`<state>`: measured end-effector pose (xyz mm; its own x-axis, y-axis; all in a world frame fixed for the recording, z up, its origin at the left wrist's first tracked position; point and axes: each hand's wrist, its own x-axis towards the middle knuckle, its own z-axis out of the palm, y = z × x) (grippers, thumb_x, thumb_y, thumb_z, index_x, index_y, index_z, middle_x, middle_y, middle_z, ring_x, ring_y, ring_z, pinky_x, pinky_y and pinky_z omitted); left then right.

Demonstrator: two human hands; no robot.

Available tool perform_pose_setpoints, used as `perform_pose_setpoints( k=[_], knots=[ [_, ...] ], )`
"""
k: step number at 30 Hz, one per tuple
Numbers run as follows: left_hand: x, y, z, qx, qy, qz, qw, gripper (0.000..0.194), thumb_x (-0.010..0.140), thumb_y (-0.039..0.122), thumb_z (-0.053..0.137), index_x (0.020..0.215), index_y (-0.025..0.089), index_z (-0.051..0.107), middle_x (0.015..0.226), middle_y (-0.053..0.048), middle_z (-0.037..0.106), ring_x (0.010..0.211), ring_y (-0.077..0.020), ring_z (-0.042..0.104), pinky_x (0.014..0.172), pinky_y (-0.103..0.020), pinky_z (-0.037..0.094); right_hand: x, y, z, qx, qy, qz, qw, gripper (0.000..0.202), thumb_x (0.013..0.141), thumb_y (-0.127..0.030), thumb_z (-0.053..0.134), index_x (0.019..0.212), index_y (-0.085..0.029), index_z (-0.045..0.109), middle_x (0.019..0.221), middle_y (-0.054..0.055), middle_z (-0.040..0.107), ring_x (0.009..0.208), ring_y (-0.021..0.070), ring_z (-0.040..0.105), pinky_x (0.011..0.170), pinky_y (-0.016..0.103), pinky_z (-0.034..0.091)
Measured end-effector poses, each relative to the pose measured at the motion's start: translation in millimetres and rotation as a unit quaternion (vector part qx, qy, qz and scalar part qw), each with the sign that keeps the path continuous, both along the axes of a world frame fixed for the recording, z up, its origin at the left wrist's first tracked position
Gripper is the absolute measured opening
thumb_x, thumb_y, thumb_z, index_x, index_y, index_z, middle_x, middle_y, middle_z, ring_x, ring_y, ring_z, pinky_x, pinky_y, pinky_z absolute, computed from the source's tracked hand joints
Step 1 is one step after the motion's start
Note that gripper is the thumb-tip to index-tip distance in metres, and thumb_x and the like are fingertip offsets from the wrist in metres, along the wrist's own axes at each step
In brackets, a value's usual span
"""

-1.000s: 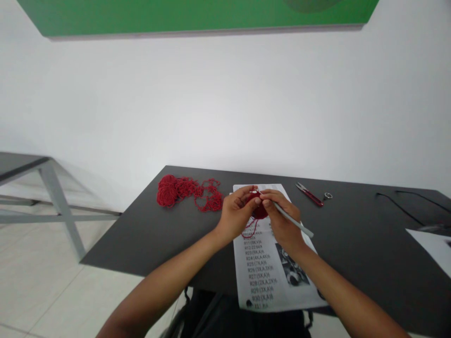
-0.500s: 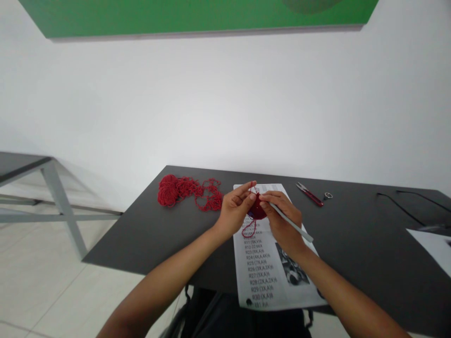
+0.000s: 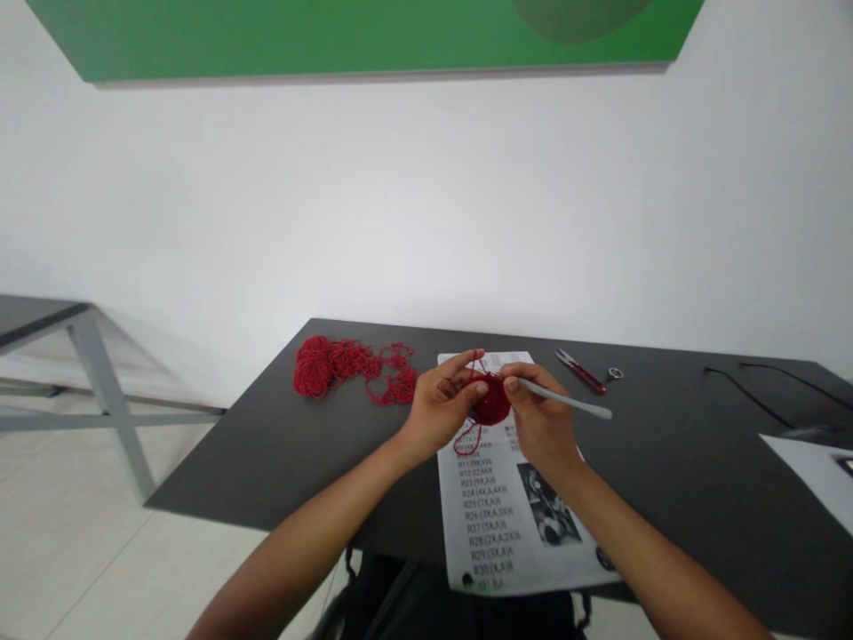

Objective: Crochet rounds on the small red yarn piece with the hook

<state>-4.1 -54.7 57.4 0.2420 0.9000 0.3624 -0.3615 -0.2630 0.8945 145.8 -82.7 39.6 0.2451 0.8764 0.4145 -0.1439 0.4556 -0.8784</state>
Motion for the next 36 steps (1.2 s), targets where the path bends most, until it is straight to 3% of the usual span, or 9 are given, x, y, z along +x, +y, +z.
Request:
perform_pose_setpoints(
  k=[9, 19, 36],
  knots=[
    [-1.6, -0.2, -4.7, 0.017, 0.045, 0.001, 0.999, 0.052, 0.077, 0.035, 0.084, 0.122, 0.014, 0.070, 0.074, -0.003, 0.075, 0.060, -0.0118, 0.063, 0.058, -0.022, 0.048, 2.5, -3.1, 10.0, 0.051, -0.079, -0.042, 0.995, 0.027, 0.098, -0.046, 0.060, 0.089, -0.023, 0.072, 0.087, 0.003, 0.074, 0.084, 0.0194, 0.068, 0.079, 0.033, 0.053],
    [-3.0, 0.4, -4.3, -0.004, 0.050, 0.001, 0.999, 0.054, 0.076, 0.035, 0.084, 0.123, 0.014, 0.070, 0.082, -0.007, 0.078, 0.065, -0.0156, 0.068, 0.063, -0.026, 0.053, 4.4, -5.7, 20.4, 0.124, -0.161, -0.088, 0.975, 0.026, 0.100, -0.041, 0.056, 0.087, -0.023, 0.069, 0.082, 0.004, 0.072, 0.081, 0.0212, 0.069, 0.075, 0.035, 0.056],
    [-2.9, -0.3, -3.0, -0.017, 0.011, -0.014, 1.000, 0.053, 0.074, 0.034, 0.087, 0.122, 0.016, 0.072, 0.080, -0.005, 0.077, 0.064, -0.0143, 0.067, 0.062, -0.024, 0.053, 3.6, -9.2, 23.8, 0.119, -0.193, -0.105, 0.968, 0.023, 0.098, -0.041, 0.060, 0.087, -0.023, 0.070, 0.083, 0.004, 0.073, 0.081, 0.0225, 0.071, 0.072, 0.036, 0.057]
  ],
)
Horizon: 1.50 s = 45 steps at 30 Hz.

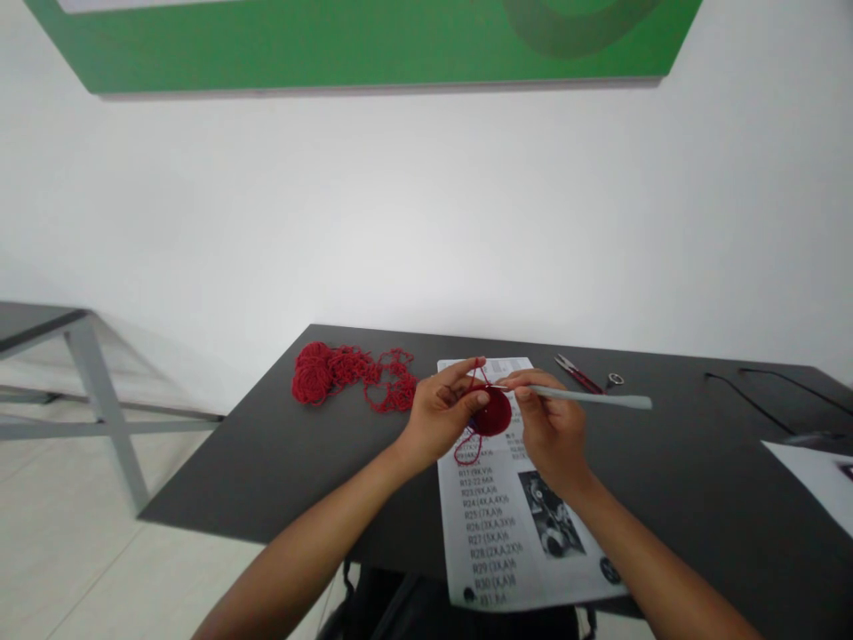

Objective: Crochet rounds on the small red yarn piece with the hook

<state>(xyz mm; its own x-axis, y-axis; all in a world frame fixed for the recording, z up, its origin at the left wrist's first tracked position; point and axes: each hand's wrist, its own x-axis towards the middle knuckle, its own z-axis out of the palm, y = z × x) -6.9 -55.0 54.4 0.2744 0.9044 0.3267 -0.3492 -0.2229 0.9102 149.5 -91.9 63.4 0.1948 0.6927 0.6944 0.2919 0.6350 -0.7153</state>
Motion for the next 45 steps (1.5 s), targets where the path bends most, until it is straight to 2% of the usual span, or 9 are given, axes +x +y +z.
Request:
perform_pose_setpoints(
  k=[8, 13, 18, 22, 26, 30, 36, 41, 45],
  knots=[
    [-3.9, 0.0, -1.2, 0.182, 0.161, 0.138, 0.960, 0.041, 0.083, 0.023, 0.075, 0.124, 0.021, 0.072, 0.089, -0.005, 0.080, 0.076, -0.0187, 0.073, 0.074, -0.030, 0.058, 9.6, 3.3, -5.5, 0.082, -0.132, 0.014, 0.988, 0.010, 0.099, -0.027, 0.060, 0.099, -0.027, 0.069, 0.096, 0.005, 0.074, 0.091, 0.0233, 0.072, 0.084, 0.042, 0.060],
    [-5.9, 2.5, -4.4, 0.272, 0.211, 0.191, 0.919, 0.035, 0.085, 0.021, 0.072, 0.121, 0.022, 0.074, 0.089, -0.007, 0.079, 0.079, -0.0186, 0.072, 0.076, -0.030, 0.058, 11.5, 8.5, -8.9, 0.163, -0.290, -0.015, 0.943, 0.015, 0.097, -0.018, 0.060, 0.105, -0.027, 0.069, 0.099, 0.006, 0.075, 0.091, 0.0229, 0.071, 0.086, 0.044, 0.058],
    [4.0, -2.1, -7.0, 0.117, 0.093, 0.113, 0.982, 0.039, 0.084, 0.023, 0.074, 0.123, 0.020, 0.073, 0.096, -0.008, 0.080, 0.081, -0.0183, 0.073, 0.077, -0.031, 0.058, 12.9, 7.5, -12.9, 0.211, -0.358, -0.064, 0.908, 0.032, 0.095, -0.012, 0.061, 0.122, -0.028, 0.066, 0.103, 0.008, 0.074, 0.097, 0.0247, 0.071, 0.090, 0.047, 0.056],
    [13.2, -5.9, -7.0, -0.098, -0.069, -0.003, 0.993, 0.047, 0.073, 0.032, 0.088, 0.115, 0.016, 0.075, 0.090, -0.007, 0.080, 0.070, -0.0157, 0.072, 0.069, -0.028, 0.058, 14.6, 5.4, -16.9, 0.211, -0.330, -0.077, 0.917, 0.043, 0.093, -0.012, 0.064, 0.131, -0.034, 0.063, 0.106, 0.007, 0.074, 0.100, 0.0252, 0.071, 0.092, 0.048, 0.056],
    [12.7, -4.9, -4.3, -0.144, -0.107, -0.028, 0.983, 0.048, 0.067, 0.035, 0.092, 0.108, 0.014, 0.077, 0.084, -0.008, 0.080, 0.070, -0.0155, 0.072, 0.069, -0.026, 0.057, 11.3, 5.9, -17.8, 0.181, -0.253, -0.048, 0.949, 0.037, 0.094, -0.017, 0.065, 0.126, -0.037, 0.067, 0.103, 0.004, 0.073, 0.097, 0.0236, 0.071, 0.085, 0.044, 0.059],
    [3.6, -0.8, 2.8, -0.054, -0.051, 0.044, 0.996, 0.047, 0.071, 0.037, 0.089, 0.109, 0.014, 0.077, 0.076, -0.004, 0.077, 0.064, -0.0138, 0.068, 0.064, -0.025, 0.056, 5.3, 5.2, -12.8, 0.107, -0.133, 0.006, 0.985, 0.016, 0.099, -0.026, 0.060, 0.108, -0.032, 0.073, 0.102, 0.004, 0.073, 0.090, 0.0205, 0.072, 0.078, 0.038, 0.061],
    [-11.3, 5.7, 12.8, 0.156, 0.127, 0.219, 0.955, 0.032, 0.082, 0.025, 0.076, 0.114, 0.018, 0.077, 0.086, -0.004, 0.079, 0.075, -0.0170, 0.071, 0.075, -0.029, 0.058, 3.2, 2.2, -10.8, 0.047, -0.119, 0.023, 0.992, 0.007, 0.094, -0.027, 0.068, 0.099, -0.031, 0.070, 0.112, 0.001, 0.080, 0.124, 0.0260, 0.067, 0.108, 0.050, 0.051],
    [-12.9, 9.9, 9.2, 0.181, 0.166, 0.254, 0.936, 0.030, 0.083, 0.021, 0.073, 0.113, 0.019, 0.077, 0.088, -0.005, 0.080, 0.076, -0.0181, 0.072, 0.076, -0.029, 0.058, -2.9, -4.0, -14.6, -0.095, -0.017, 0.063, 0.993, 0.014, 0.097, -0.041, 0.063, 0.101, -0.029, 0.069, 0.121, 0.005, 0.078, 0.137, 0.0302, 0.058, 0.112, 0.057, 0.047],
    [-11.0, 9.3, 5.5, 0.166, 0.156, 0.255, 0.940, 0.028, 0.084, 0.022, 0.072, 0.111, 0.020, 0.078, 0.099, -0.007, 0.081, 0.083, -0.0193, 0.074, 0.078, -0.029, 0.058, -9.3, -1.4, -11.3, -0.112, 0.179, 0.180, 0.961, 0.020, 0.098, -0.045, 0.061, 0.096, -0.026, 0.065, 0.113, 0.008, 0.080, 0.120, 0.0292, 0.071, 0.106, 0.056, 0.052]
  ],
)
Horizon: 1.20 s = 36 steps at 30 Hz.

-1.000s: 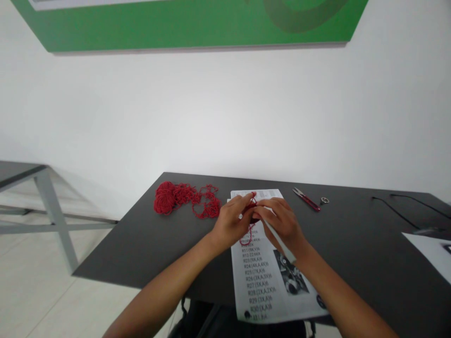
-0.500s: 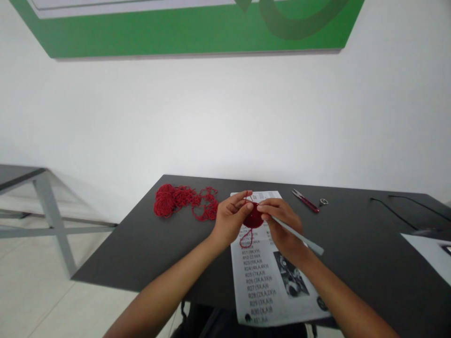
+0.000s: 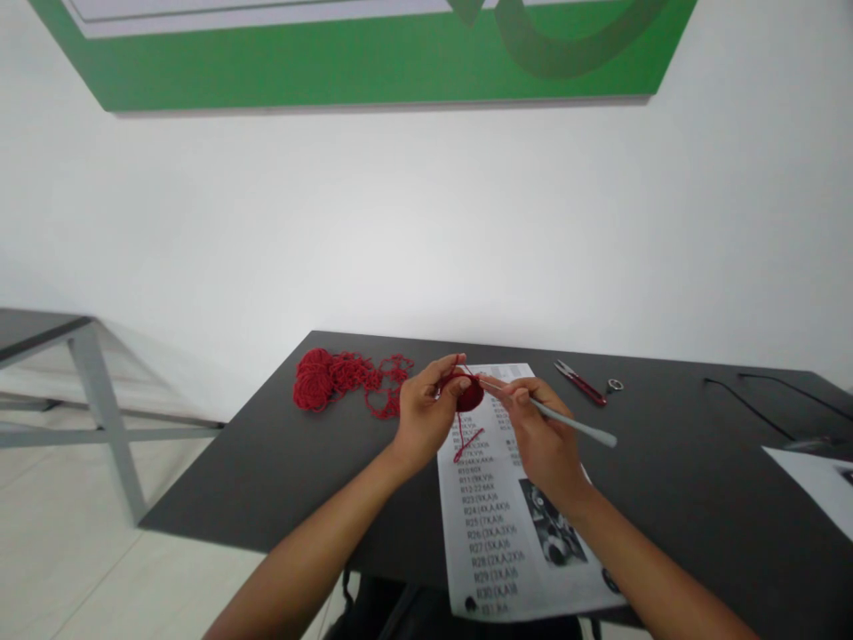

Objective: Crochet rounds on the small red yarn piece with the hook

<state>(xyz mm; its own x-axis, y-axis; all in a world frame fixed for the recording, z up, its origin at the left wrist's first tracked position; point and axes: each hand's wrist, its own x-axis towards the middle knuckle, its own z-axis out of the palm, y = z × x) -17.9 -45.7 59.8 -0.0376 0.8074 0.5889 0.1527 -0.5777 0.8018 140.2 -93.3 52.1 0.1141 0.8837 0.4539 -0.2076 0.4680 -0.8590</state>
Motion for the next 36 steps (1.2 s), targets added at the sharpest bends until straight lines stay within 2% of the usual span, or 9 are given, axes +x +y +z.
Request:
perform_pose_setpoints(
  k=[6, 11, 16, 19, 21, 25, 27, 30, 36],
  knots=[
    [1.4, -4.1, 1.7, 0.039, 0.032, -0.013, 0.999, 0.027, 0.083, 0.022, 0.073, 0.110, 0.018, 0.077, 0.089, -0.006, 0.081, 0.076, -0.0177, 0.074, 0.073, -0.028, 0.060, 0.4, 10.0, 8.0, -0.078, 0.185, 0.133, 0.971, 0.021, 0.086, -0.047, 0.078, 0.082, -0.027, 0.071, 0.099, 0.000, 0.082, 0.098, 0.0197, 0.076, 0.098, 0.041, 0.058],
    [9.4, -10.0, -5.1, 0.010, 0.011, -0.054, 0.998, 0.025, 0.083, 0.024, 0.075, 0.107, 0.018, 0.076, 0.090, -0.006, 0.081, 0.078, -0.0191, 0.077, 0.073, -0.028, 0.062, -1.4, 11.8, -1.5, -0.073, 0.183, 0.072, 0.978, 0.020, 0.082, -0.048, 0.081, 0.084, -0.029, 0.076, 0.091, -0.003, 0.079, 0.087, 0.0145, 0.073, 0.084, 0.029, 0.060],
    [14.1, -16.1, -12.0, 0.045, 0.030, -0.065, 0.996, 0.031, 0.084, 0.025, 0.077, 0.115, 0.019, 0.074, 0.097, -0.008, 0.081, 0.082, -0.0194, 0.077, 0.077, -0.029, 0.062, 0.9, 8.2, -4.9, 0.034, -0.033, -0.071, 0.996, 0.018, 0.093, -0.046, 0.069, 0.093, -0.029, 0.077, 0.096, 0.001, 0.076, 0.092, 0.0202, 0.071, 0.083, 0.036, 0.059],
    [15.3, -17.0, -14.6, 0.090, 0.043, -0.072, 0.992, 0.031, 0.086, 0.024, 0.075, 0.117, 0.020, 0.076, 0.093, -0.008, 0.079, 0.081, -0.0176, 0.074, 0.076, -0.029, 0.061, 8.1, 5.7, -3.5, 0.135, -0.232, -0.179, 0.946, 0.016, 0.097, -0.034, 0.063, 0.097, -0.028, 0.078, 0.099, 0.004, 0.072, 0.091, 0.0211, 0.069, 0.081, 0.037, 0.059],
    [17.4, -18.4, -15.4, 0.063, 0.010, -0.114, 0.991, 0.036, 0.087, 0.027, 0.075, 0.122, 0.021, 0.074, 0.092, -0.007, 0.079, 0.081, -0.0175, 0.073, 0.076, -0.030, 0.061, 13.3, 5.6, -4.8, 0.201, -0.318, -0.231, 0.897, 0.016, 0.097, -0.029, 0.063, 0.103, -0.029, 0.078, 0.098, 0.005, 0.071, 0.090, 0.0218, 0.069, 0.080, 0.038, 0.059],
    [20.7, -21.2, -12.5, -0.135, -0.134, -0.250, 0.949, 0.053, 0.086, 0.039, 0.077, 0.134, 0.020, 0.067, 0.101, -0.008, 0.080, 0.082, -0.0194, 0.074, 0.074, -0.033, 0.063, 16.0, 5.4, -8.7, 0.292, -0.362, -0.269, 0.843, 0.023, 0.093, -0.022, 0.068, 0.111, -0.033, 0.075, 0.101, 0.004, 0.069, 0.093, 0.0227, 0.068, 0.080, 0.038, 0.059],
    [19.9, -19.8, -9.6, -0.162, -0.171, -0.252, 0.939, 0.049, 0.082, 0.041, 0.080, 0.124, 0.018, 0.073, 0.093, -0.007, 0.080, 0.077, -0.0172, 0.073, 0.072, -0.030, 0.061, 12.8, 3.4, -7.8, 0.270, -0.334, -0.274, 0.860, 0.023, 0.096, -0.020, 0.064, 0.112, -0.033, 0.074, 0.103, 0.005, 0.067, 0.091, 0.0205, 0.068, 0.074, 0.033, 0.058],
    [16.1, -14.3, -5.2, -0.174, -0.211, -0.234, 0.933, 0.045, 0.074, 0.042, 0.086, 0.110, 0.016, 0.078, 0.079, -0.003, 0.077, 0.068, -0.0128, 0.068, 0.066, -0.025, 0.057, 8.1, -0.5, -2.1, 0.237, -0.310, -0.195, 0.900, 0.017, 0.098, -0.025, 0.061, 0.108, -0.031, 0.074, 0.102, 0.004, 0.068, 0.089, 0.0189, 0.069, 0.074, 0.032, 0.057],
    [6.9, -7.8, 1.8, -0.187, -0.211, -0.261, 0.923, 0.050, 0.068, 0.039, 0.091, 0.109, 0.014, 0.078, 0.069, -0.001, 0.072, 0.060, -0.0098, 0.062, 0.060, -0.021, 0.048, 12.3, -1.1, 9.1, 0.168, -0.218, -0.068, 0.959, 0.004, 0.092, -0.024, 0.069, 0.095, -0.026, 0.068, 0.101, 0.003, 0.070, 0.091, 0.0191, 0.069, 0.078, 0.031, 0.055]
  ],
)
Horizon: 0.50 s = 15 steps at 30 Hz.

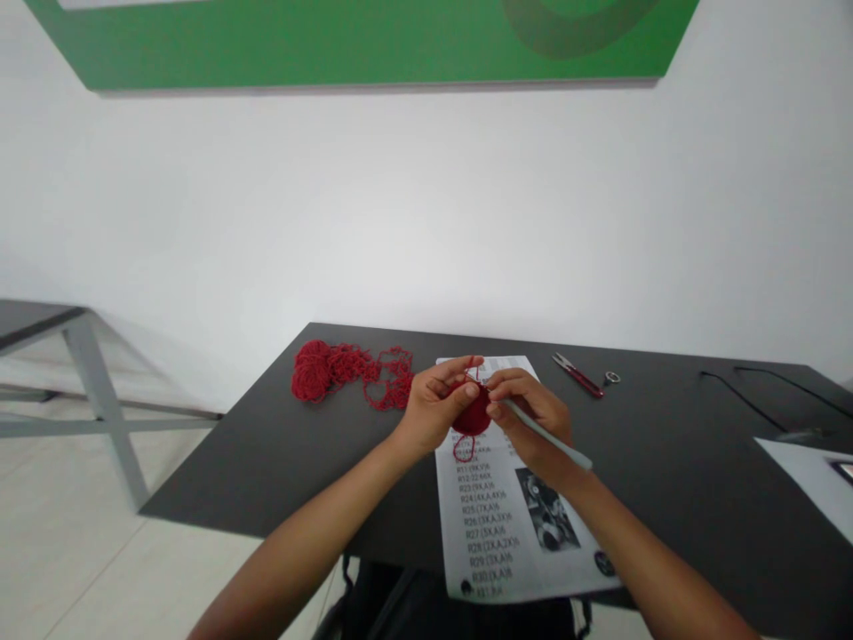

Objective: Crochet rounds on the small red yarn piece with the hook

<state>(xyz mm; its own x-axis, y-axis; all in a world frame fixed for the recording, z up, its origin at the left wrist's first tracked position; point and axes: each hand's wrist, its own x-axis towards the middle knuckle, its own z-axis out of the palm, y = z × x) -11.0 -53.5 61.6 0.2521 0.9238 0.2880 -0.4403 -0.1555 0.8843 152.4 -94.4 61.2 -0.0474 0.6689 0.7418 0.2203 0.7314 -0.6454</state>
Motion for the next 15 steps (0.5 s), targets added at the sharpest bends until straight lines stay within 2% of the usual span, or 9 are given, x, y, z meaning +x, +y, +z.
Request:
perform_pose_setpoints(
  k=[4, 8, 12, 15],
  knots=[
    [-2.1, 0.9, 1.4, -0.009, -0.035, -0.017, 0.999, 0.050, 0.069, 0.039, 0.091, 0.109, 0.014, 0.078, 0.074, -0.003, 0.074, 0.062, -0.0108, 0.065, 0.059, -0.021, 0.049, 4.0, 0.5, 1.2, -0.026, 0.002, 0.033, 0.999, 0.002, 0.095, -0.027, 0.066, 0.093, -0.027, 0.066, 0.107, 0.003, 0.074, 0.100, 0.0190, 0.070, 0.086, 0.031, 0.056],
    [-2.9, 2.3, 2.4, -0.024, -0.077, -0.037, 0.996, 0.049, 0.069, 0.038, 0.092, 0.109, 0.015, 0.077, 0.085, -0.006, 0.078, 0.072, -0.0145, 0.073, 0.069, -0.024, 0.056, 3.9, -1.2, 0.7, -0.067, 0.025, 0.065, 0.995, 0.002, 0.097, -0.029, 0.064, 0.095, -0.028, 0.065, 0.120, 0.003, 0.076, 0.111, 0.0206, 0.071, 0.095, 0.034, 0.056],
    [-4.1, 1.1, 3.9, -0.049, -0.102, -0.056, 0.992, 0.047, 0.070, 0.037, 0.091, 0.109, 0.015, 0.075, 0.085, -0.006, 0.079, 0.068, -0.0127, 0.072, 0.066, -0.023, 0.056, 3.9, -3.7, -0.1, -0.099, 0.058, 0.095, 0.989, 0.004, 0.097, -0.033, 0.064, 0.098, -0.029, 0.065, 0.124, 0.003, 0.076, 0.116, 0.0220, 0.071, 0.100, 0.038, 0.055],
    [-4.1, -1.0, 5.4, -0.081, -0.116, -0.065, 0.988, 0.049, 0.069, 0.039, 0.091, 0.108, 0.015, 0.075, 0.082, -0.006, 0.079, 0.065, -0.0131, 0.072, 0.064, -0.023, 0.055, 4.1, -4.2, -3.1, -0.129, 0.100, 0.128, 0.978, 0.009, 0.097, -0.036, 0.064, 0.098, -0.027, 0.063, 0.124, 0.007, 0.077, 0.115, 0.0254, 0.072, 0.100, 0.045, 0.056]
  ],
)
